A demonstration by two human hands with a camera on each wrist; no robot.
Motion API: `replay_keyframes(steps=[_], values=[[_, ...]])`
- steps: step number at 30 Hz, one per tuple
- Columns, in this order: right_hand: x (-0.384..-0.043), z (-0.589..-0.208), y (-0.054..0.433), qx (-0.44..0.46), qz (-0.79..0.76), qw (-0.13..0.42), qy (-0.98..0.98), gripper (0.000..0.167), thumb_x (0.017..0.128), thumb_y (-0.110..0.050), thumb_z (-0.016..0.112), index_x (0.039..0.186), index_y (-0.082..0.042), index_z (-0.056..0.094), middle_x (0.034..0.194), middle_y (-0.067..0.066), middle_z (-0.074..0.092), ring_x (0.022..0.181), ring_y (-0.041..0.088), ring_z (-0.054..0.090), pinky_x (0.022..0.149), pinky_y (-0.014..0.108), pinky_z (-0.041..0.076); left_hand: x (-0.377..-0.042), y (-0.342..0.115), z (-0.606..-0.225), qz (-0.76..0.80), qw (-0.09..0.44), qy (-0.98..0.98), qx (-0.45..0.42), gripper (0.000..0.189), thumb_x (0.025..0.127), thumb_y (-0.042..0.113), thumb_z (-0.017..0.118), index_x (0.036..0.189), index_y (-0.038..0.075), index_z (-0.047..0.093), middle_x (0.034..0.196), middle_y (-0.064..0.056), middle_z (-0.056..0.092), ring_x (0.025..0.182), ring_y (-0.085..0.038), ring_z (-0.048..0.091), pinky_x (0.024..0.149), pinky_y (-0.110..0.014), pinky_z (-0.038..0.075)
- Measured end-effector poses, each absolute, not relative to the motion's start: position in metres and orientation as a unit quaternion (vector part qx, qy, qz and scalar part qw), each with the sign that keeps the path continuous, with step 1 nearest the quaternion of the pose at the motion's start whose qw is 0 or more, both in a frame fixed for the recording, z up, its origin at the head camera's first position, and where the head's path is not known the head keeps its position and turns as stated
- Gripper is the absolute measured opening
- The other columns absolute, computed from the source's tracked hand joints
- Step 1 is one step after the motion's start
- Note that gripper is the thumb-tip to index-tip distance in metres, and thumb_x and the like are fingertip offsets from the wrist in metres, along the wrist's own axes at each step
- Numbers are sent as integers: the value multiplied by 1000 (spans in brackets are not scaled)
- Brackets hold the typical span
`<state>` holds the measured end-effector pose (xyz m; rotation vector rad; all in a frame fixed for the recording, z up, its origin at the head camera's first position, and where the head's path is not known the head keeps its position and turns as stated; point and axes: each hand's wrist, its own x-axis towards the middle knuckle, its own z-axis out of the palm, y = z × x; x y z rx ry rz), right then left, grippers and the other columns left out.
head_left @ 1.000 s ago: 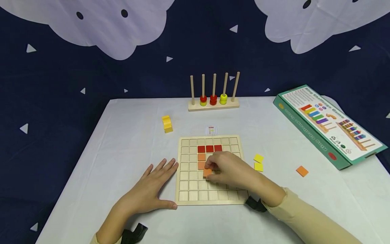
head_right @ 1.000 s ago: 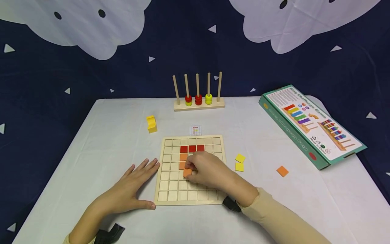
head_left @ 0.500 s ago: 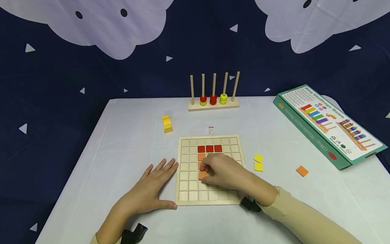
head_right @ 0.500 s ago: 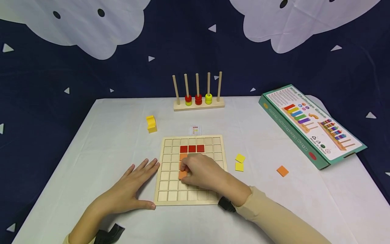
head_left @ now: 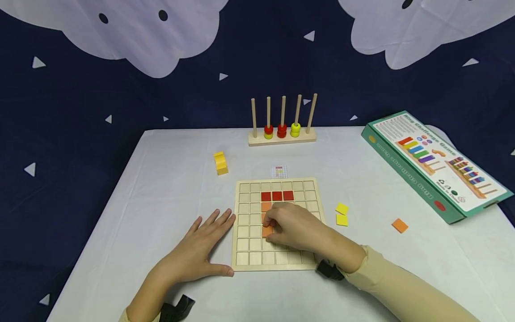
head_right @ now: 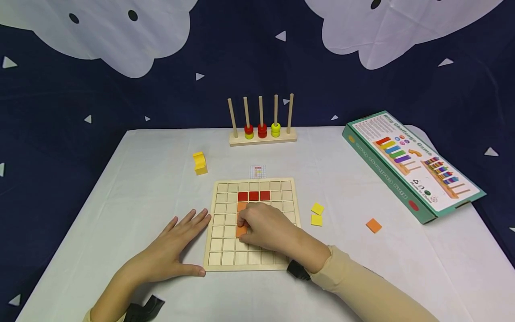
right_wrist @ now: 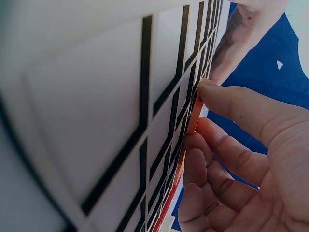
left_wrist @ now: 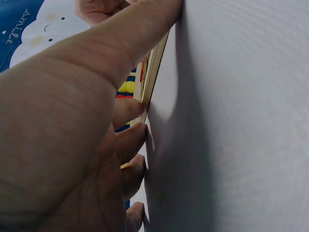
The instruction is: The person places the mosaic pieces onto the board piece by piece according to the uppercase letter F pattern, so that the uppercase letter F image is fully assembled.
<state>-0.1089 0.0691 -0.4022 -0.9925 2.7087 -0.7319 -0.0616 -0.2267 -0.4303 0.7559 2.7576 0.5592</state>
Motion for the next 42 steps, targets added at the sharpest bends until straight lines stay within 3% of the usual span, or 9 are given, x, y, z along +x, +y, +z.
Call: replay_keyframes(steps=[29,42], values=[[-111,-398,71,-331,-238,79,910,16,85,-16,90,94,-15,78,88,-7,67,75,5,52,68,21,47,-62,-224,-427,191,116,940,259,124,75,74,84,172,20,29,179,-3,28,167,-38,24,127,-76,21],[-116,-386,117,-278,-237,82,927,16,85,-19,89,97,-19,78,83,-8,65,77,7,55,67,24,46,-62,-225,-428,194,116,939,258,123,75,75,83,172,20,29,179,-3,29,166,-39,24,127,-76,21]])
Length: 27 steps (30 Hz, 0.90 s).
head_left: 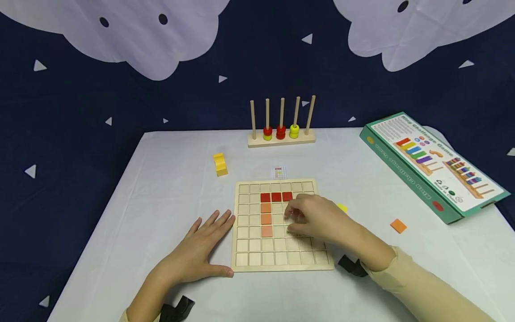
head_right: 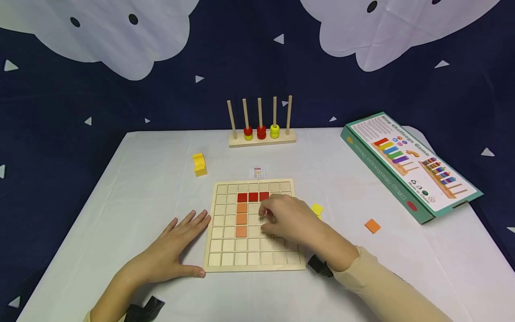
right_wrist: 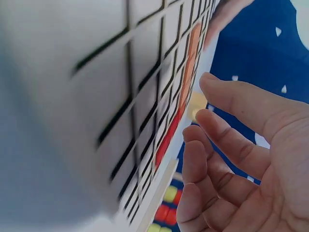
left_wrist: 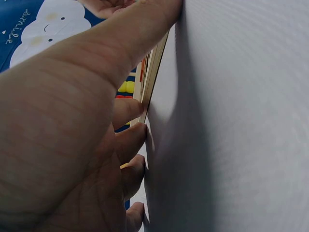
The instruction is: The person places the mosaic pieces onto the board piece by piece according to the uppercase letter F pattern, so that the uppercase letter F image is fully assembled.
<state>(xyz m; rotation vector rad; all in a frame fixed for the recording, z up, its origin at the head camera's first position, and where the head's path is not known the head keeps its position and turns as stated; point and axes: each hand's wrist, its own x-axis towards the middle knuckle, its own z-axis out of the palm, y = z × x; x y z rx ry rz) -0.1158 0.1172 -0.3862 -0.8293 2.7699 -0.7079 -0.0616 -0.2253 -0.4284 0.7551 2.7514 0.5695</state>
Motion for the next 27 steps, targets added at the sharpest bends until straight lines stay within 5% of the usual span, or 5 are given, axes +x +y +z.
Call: replay_keyframes(steps=[15,23,27], values=[[-108,-379,216,-206,-196,66,957,31,82,-29,94,108,-21,79,90,-12,69,84,8,63,72,30,51,-60,-226,-429,197,123,939,252,123,76,77,81,172,22,27,179,-1,27,167,-37,23,128,-76,20],[-103,-384,257,-169,-147,98,970,56,79,-46,94,124,-19,75,108,-2,70,96,17,66,77,41,55,-60,-227,-430,196,122,940,250,124,75,76,81,172,22,27,179,-2,27,167,-37,22,128,-76,19],[-97,-388,277,-151,-144,111,972,64,79,-51,93,130,-18,73,107,1,66,88,13,59,72,33,48,-60,-227,-429,193,118,941,252,123,76,74,83,172,22,27,179,-2,27,167,-36,23,128,-75,20]])
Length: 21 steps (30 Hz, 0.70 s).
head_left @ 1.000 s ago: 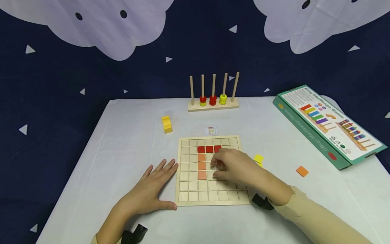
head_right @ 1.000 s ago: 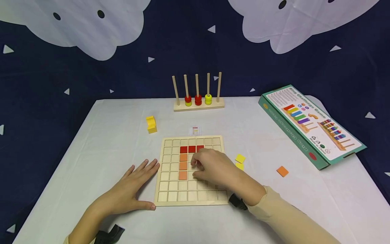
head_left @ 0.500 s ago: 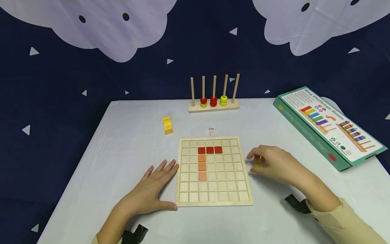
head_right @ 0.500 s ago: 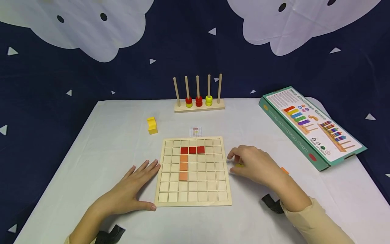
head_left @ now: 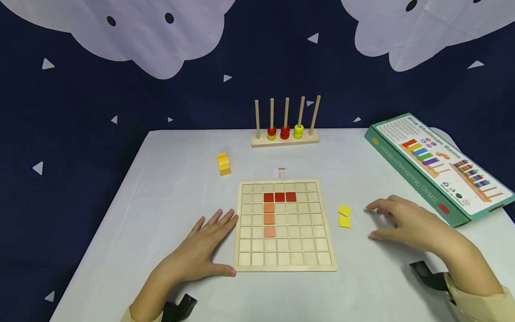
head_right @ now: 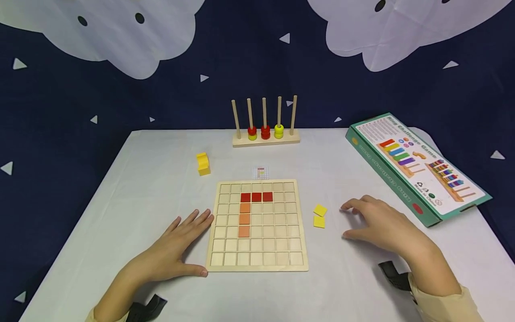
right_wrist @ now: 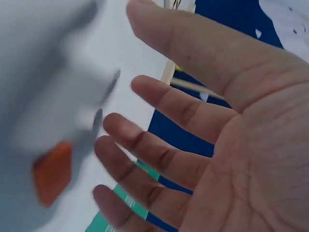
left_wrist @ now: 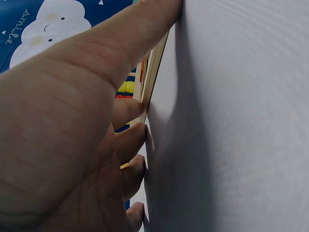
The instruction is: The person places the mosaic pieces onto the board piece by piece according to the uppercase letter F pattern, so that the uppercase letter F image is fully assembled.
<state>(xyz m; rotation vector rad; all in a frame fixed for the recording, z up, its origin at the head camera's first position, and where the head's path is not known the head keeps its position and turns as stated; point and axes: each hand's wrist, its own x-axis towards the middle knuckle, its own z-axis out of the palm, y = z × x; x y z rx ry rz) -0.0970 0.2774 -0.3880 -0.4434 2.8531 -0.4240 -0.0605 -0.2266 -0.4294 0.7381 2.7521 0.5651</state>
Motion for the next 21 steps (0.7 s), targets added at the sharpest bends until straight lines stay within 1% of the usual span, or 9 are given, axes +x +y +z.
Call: replay_keyframes(steps=[2,4,5,7,9,11,13,16,21], values=[[-93,-390,287,-143,-140,117,973,66,80,-51,92,132,-17,72,103,0,63,84,11,53,69,29,42,-61,-226,-429,193,117,941,254,123,76,73,84,172,22,27,179,-2,28,167,-37,23,128,-75,20],[-90,-391,295,-139,-136,120,974,66,80,-51,92,132,-15,71,103,1,63,85,11,55,70,29,44,-61,-226,-428,191,117,940,256,123,76,72,84,172,21,27,179,-3,28,167,-37,23,128,-75,20],[-89,-392,298,-139,-135,119,974,66,80,-51,92,131,-14,71,104,3,65,88,14,59,73,32,48,-60,-226,-428,191,116,940,256,123,76,72,84,172,21,27,179,-3,28,167,-37,23,128,-75,20],[-88,-392,304,-140,-133,119,974,67,79,-50,92,131,-12,72,111,8,69,96,21,66,79,41,55,-60,-226,-427,191,115,940,256,123,76,71,85,172,20,27,179,-3,28,167,-37,23,128,-75,20],[-87,-393,308,-140,-135,119,974,69,78,-50,93,130,-11,72,116,14,71,103,29,70,84,51,58,-60,-227,-427,189,114,941,257,123,76,71,85,172,20,28,179,-3,28,167,-37,24,128,-75,21],[-86,-394,312,-138,-138,120,973,70,77,-50,94,130,-10,73,118,16,71,106,34,70,86,55,57,-60,-227,-427,190,114,941,256,123,76,70,85,172,20,28,179,-3,28,167,-37,24,128,-75,21],[-85,-396,315,-136,-140,117,974,69,76,-49,95,129,-10,74,119,15,71,107,33,70,86,52,57,-60,-226,-427,190,115,941,255,123,76,71,85,172,21,28,179,-3,28,167,-37,24,128,-75,21],[-83,-399,320,-135,-140,107,975,64,74,-47,96,124,-12,76,119,11,71,104,26,67,84,41,55,-61,-226,-427,192,117,941,254,123,76,70,85,172,21,27,179,-2,28,167,-36,23,128,-75,20],[-79,-404,330,-138,-152,94,974,57,75,-43,97,121,-16,78,119,2,71,99,1,58,80,24,51,-61,-226,-427,195,119,940,253,123,76,69,86,172,20,28,179,-2,28,167,-36,23,128,-75,19]])
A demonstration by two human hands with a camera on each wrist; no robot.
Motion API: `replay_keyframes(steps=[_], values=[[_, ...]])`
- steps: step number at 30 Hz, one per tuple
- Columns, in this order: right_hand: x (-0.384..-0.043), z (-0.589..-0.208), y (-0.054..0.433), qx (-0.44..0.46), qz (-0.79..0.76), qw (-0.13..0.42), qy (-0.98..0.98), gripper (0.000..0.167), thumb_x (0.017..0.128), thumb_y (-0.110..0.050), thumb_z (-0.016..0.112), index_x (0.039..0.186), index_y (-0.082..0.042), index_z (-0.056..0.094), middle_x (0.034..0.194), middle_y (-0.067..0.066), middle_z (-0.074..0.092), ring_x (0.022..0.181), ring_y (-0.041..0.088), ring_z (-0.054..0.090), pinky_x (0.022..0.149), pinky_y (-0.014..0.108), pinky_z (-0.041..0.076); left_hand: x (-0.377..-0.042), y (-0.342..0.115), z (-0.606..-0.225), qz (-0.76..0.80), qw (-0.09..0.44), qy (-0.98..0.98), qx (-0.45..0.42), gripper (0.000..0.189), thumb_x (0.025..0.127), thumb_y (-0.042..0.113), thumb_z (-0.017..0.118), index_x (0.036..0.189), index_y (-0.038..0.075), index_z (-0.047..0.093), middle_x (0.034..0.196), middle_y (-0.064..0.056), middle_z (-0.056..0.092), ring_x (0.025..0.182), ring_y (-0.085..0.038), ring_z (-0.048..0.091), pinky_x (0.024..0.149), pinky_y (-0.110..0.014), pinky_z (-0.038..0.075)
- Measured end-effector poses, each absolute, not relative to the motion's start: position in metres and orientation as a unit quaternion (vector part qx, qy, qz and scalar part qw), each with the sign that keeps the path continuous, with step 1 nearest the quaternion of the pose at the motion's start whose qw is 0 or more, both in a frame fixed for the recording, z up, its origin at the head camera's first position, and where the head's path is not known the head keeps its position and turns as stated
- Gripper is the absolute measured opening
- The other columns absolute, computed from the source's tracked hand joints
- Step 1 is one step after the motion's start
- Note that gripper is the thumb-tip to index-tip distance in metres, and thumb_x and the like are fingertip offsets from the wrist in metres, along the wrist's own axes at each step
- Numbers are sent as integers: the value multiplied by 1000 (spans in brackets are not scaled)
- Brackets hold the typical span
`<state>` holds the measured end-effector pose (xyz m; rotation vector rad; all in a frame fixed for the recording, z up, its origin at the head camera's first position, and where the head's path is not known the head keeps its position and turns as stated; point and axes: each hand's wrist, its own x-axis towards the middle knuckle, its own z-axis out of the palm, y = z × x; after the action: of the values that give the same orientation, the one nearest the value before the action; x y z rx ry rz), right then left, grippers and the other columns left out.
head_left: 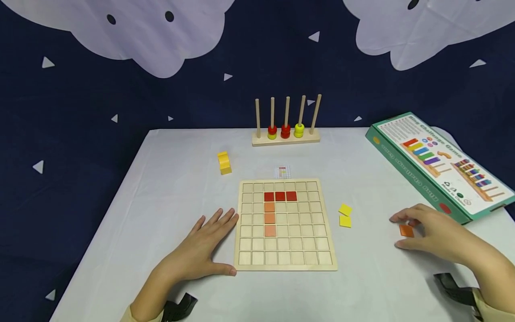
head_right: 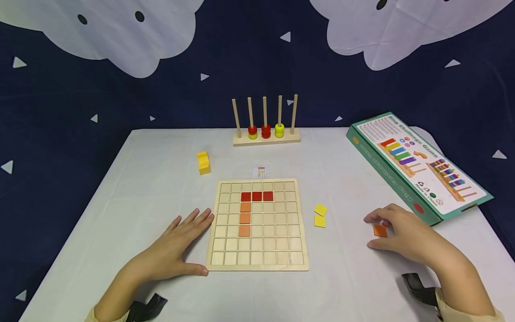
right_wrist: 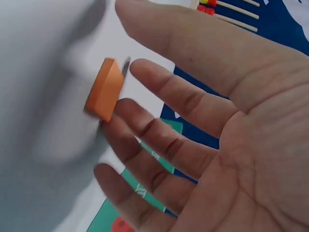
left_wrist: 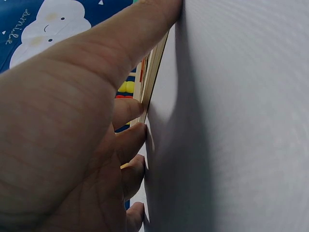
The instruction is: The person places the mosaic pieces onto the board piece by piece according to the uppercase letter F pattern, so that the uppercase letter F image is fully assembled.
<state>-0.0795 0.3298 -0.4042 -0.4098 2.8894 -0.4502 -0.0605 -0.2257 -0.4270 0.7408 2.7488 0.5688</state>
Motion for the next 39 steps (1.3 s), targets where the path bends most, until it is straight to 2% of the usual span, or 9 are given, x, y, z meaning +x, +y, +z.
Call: replay_keyframes(steps=[4,7,12,20,30,39], values=[[-80,-408,339,-138,-198,103,965,56,77,-34,97,124,-12,76,122,4,73,96,-15,52,80,17,52,-61,-225,-427,193,118,940,254,122,76,69,86,172,20,28,179,-3,29,167,-36,23,128,-75,20],[-83,-412,347,-137,-228,106,958,55,77,-26,97,124,-8,74,118,1,74,95,-19,52,78,13,53,-61,-226,-428,192,117,940,255,122,76,69,86,172,20,28,179,-3,28,167,-36,23,128,-75,20],[-84,-420,359,-124,-245,108,955,50,75,-19,97,117,-7,73,103,-11,69,88,-13,53,74,9,50,-62,-225,-429,193,120,940,255,123,76,70,86,172,20,28,179,-2,28,167,-35,22,129,-75,20],[-81,-421,361,-113,-258,106,954,41,79,-15,95,113,-7,74,99,-17,68,84,-8,54,72,9,48,-62,-225,-428,193,123,941,250,124,75,71,86,172,20,28,179,-2,27,167,-36,22,129,-75,19],[-80,-424,359,-107,-263,85,955,33,81,-11,92,109,-7,75,91,-18,67,79,-8,55,68,10,48,-62,-226,-428,192,124,941,249,124,75,71,86,172,21,28,179,-2,27,168,-35,22,129,-74,19],[-78,-423,352,-94,-270,84,955,32,86,-15,90,112,-4,76,88,-16,66,76,-7,54,66,11,46,-61,-226,-428,192,121,941,252,124,75,70,86,172,21,27,179,-1,27,168,-35,22,129,-75,19]])
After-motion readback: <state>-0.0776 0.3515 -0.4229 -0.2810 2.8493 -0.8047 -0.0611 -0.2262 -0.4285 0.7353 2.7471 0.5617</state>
